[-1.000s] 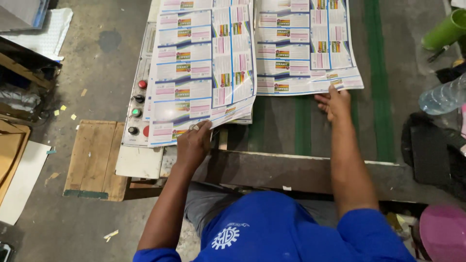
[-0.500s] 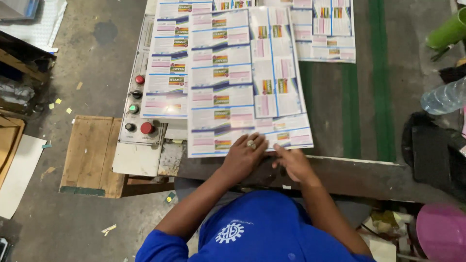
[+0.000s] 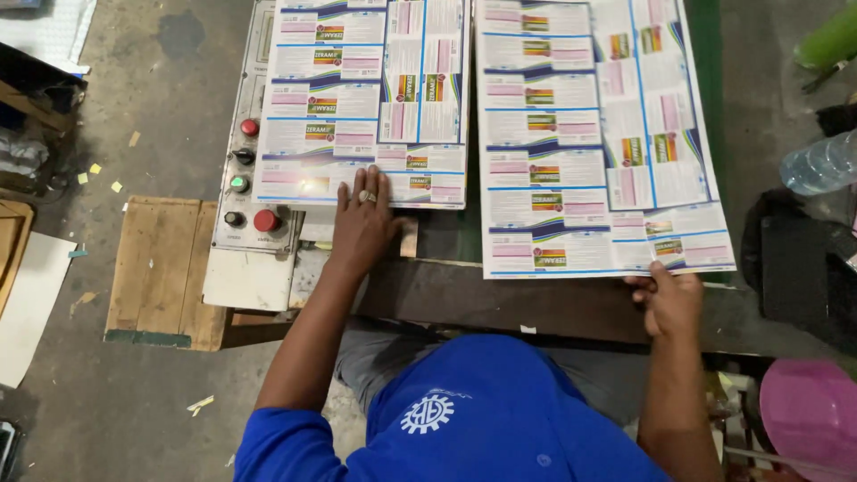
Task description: The person folds large printed sheets in half by hand, repeatedly picking them from a stack on a machine and placing them onto a growing pile on the table. The task involves continuous manual folding and stacking of the paper sheets.
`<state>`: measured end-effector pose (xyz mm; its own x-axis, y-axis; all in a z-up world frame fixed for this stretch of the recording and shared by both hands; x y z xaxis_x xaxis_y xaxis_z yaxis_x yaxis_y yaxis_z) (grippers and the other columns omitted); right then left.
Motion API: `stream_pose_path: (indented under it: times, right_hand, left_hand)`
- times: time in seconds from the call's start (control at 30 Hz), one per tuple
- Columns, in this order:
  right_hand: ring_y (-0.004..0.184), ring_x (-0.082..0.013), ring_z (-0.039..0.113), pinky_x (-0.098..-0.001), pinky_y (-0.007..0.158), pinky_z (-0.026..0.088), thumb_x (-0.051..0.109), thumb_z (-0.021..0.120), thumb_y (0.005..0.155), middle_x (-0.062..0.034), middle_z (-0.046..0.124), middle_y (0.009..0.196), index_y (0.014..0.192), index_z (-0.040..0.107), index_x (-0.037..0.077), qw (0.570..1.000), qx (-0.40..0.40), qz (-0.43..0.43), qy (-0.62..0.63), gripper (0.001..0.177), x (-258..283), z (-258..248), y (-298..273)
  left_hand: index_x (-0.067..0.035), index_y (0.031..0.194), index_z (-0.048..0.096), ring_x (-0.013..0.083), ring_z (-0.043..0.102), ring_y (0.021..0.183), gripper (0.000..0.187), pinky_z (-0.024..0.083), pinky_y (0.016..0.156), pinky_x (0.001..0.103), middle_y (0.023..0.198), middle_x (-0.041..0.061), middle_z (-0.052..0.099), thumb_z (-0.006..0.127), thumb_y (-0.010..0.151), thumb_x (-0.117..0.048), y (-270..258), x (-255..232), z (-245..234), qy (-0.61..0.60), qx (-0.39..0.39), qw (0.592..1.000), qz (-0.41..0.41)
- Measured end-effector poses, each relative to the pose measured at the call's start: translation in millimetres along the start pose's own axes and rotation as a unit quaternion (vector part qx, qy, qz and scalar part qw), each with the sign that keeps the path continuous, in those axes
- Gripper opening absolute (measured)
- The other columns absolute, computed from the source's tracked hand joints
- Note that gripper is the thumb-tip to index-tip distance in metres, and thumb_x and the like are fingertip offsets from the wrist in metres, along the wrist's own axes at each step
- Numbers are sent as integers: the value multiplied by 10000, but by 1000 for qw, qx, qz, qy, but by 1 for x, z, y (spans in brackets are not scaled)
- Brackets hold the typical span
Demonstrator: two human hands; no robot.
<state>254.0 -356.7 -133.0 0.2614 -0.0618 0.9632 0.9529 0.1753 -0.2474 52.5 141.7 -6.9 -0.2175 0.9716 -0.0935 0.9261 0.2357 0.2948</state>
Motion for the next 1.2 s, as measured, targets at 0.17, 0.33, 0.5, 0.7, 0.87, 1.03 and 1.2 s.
stream_pose_path:
  times: [0.17,0.33,0.5,0.7,0.87,1.03,1.2]
  right_hand:
    - [740,-185,716,-262,493,480,91,553,1075,-97,718,1043,1312,561,22,1000,3,23,-8,247,-14,-3,-1]
    - [773,-202,727,-271,505,485,105,552,1087,-112,723,1041,1309,574,1,999,12,42,-27,246,-20,35,26]
    - [796,-182,731,-254,516,489,127,517,1086,-112,732,1081,1325,570,37,996,75,16,-42,262,1,94,82]
    - [866,-197,749,-284,571,524,212,554,1120,-122,721,1109,1379,531,10,995,83,54,-12,329,15,112,125]
    - [850,-201,731,-288,575,523,221,565,1052,-150,733,1151,1480,484,80,993,99,60,-10,458,-6,116,74]
    - [880,-202,727,-291,600,549,224,586,1013,-162,726,1216,1465,526,58,968,236,59,-67,485,10,189,-36]
    - [888,-127,675,-299,628,584,195,620,1037,-70,690,1171,1388,577,22,921,358,134,73,394,-28,220,-73]
  left_hand:
    - [20,1356,574,399,594,1307,469,478,1029,498,1405,256,617,641,955,-215,-8,17,6,45,-10,998,49]
    - [-51,1137,689,340,729,810,168,563,653,454,957,161,758,631,998,-127,6,22,-24,-30,-4,999,34]
    - [-90,1024,680,318,716,773,90,536,613,456,790,116,714,634,946,-84,6,19,-38,-67,-74,995,26]
    - [-45,1092,684,337,715,785,147,545,626,448,959,146,758,631,958,-68,-2,5,-72,-38,-134,990,12]
    - [-50,1195,710,314,720,752,282,565,655,437,1148,193,750,648,920,-57,-24,-19,-77,-105,-132,985,30]
    - [-7,1272,670,328,733,933,374,580,801,439,1244,203,718,659,900,-42,-36,-94,-61,-199,-132,962,128]
    - [18,1217,620,372,684,1140,366,576,866,465,1198,206,684,720,899,-132,-40,-153,-34,-230,-70,958,154]
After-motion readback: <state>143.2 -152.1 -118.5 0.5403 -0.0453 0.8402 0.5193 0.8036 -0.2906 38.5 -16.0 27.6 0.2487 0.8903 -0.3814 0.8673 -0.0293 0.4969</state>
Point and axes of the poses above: each hand's wrist, its own y-axis towards the middle knuckle, its own z-axis out of the palm, x = y × z, the point moved 6 cm from there along y, towards the middle knuckle
